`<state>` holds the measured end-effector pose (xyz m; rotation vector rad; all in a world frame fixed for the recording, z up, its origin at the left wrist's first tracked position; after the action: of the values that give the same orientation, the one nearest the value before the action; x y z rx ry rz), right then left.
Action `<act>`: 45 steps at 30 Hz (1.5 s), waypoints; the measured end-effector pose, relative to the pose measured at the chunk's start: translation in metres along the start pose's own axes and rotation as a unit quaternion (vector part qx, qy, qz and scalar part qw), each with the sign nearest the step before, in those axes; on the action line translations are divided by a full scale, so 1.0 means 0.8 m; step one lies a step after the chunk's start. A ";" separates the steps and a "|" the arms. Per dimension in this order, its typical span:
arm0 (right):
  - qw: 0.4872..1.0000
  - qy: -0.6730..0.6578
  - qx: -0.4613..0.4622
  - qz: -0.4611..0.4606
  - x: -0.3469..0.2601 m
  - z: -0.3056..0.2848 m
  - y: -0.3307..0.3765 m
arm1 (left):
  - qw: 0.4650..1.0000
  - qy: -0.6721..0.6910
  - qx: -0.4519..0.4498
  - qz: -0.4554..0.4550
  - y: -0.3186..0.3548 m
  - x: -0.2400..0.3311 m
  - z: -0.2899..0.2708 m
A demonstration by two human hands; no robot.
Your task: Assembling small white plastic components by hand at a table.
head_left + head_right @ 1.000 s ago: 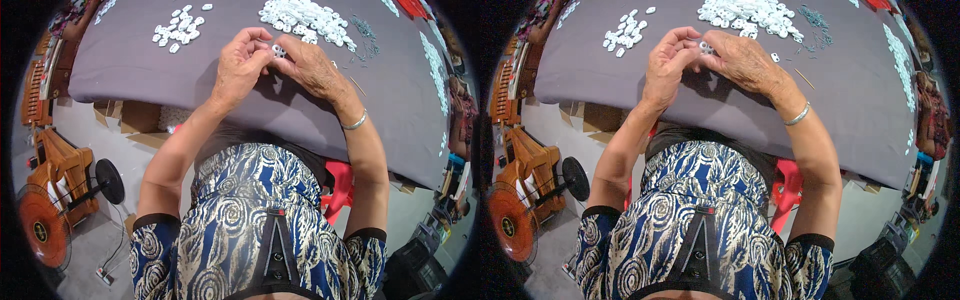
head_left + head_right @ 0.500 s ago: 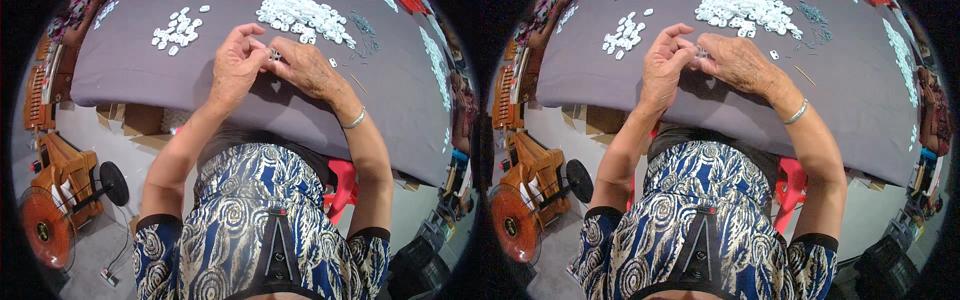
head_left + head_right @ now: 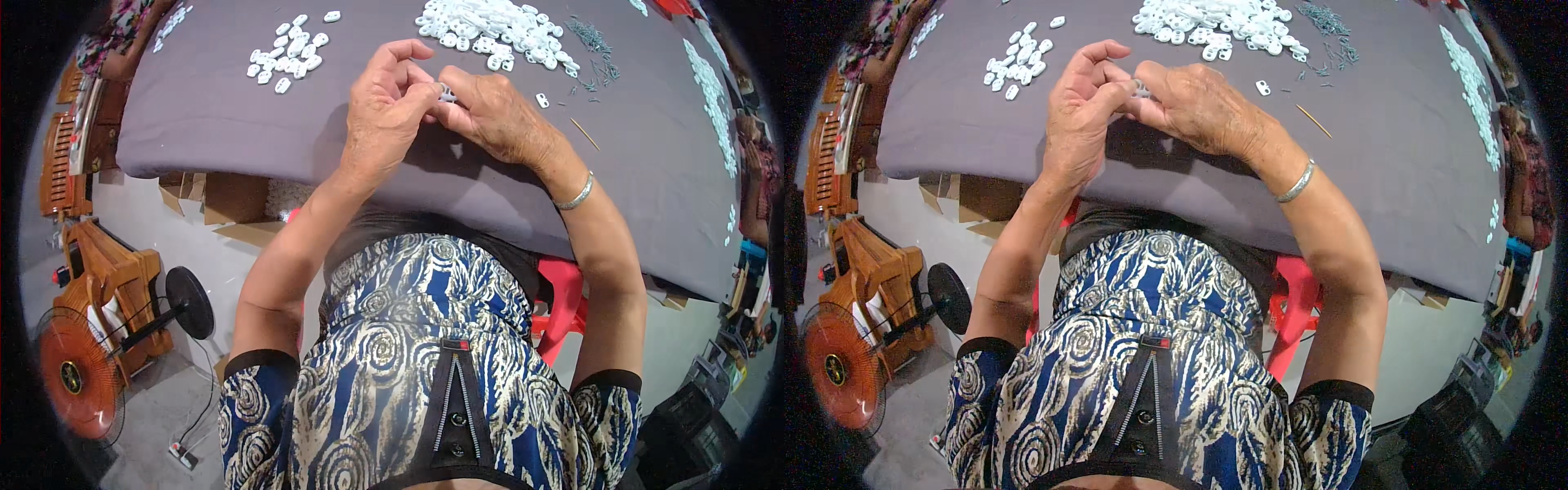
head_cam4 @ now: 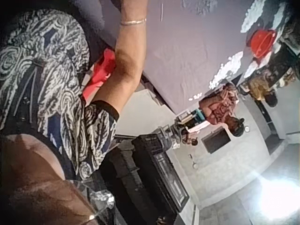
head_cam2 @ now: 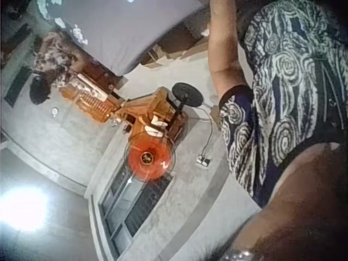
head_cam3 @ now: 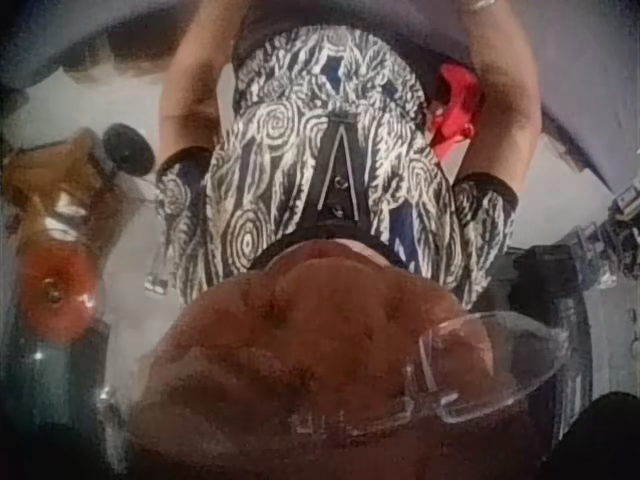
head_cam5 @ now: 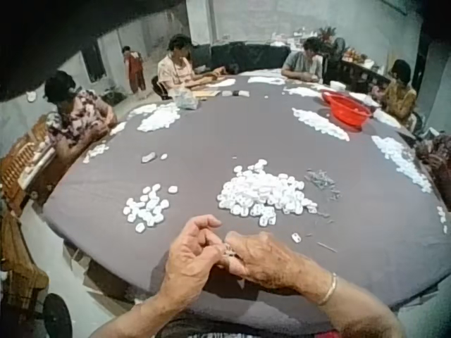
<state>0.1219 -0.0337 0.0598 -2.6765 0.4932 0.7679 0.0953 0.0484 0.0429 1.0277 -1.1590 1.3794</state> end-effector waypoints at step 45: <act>0.999 -0.030 0.033 0.001 -0.044 0.039 -0.017 | 0.926 0.363 0.105 -0.013 0.019 -0.045 -0.001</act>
<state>0.0856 -0.0009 0.0569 -2.5848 0.4967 0.8150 0.0846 0.0426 0.0058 0.5694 -0.4496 1.6848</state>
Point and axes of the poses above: each hand's wrist, its own y-axis away from the middle knuckle, its own z-axis out of the palm, x = y × z, the point moved 10 cm from there along -y, towards the middle knuckle, and after that the axes turned 9 degrees about -x, right-handed, at the moved point
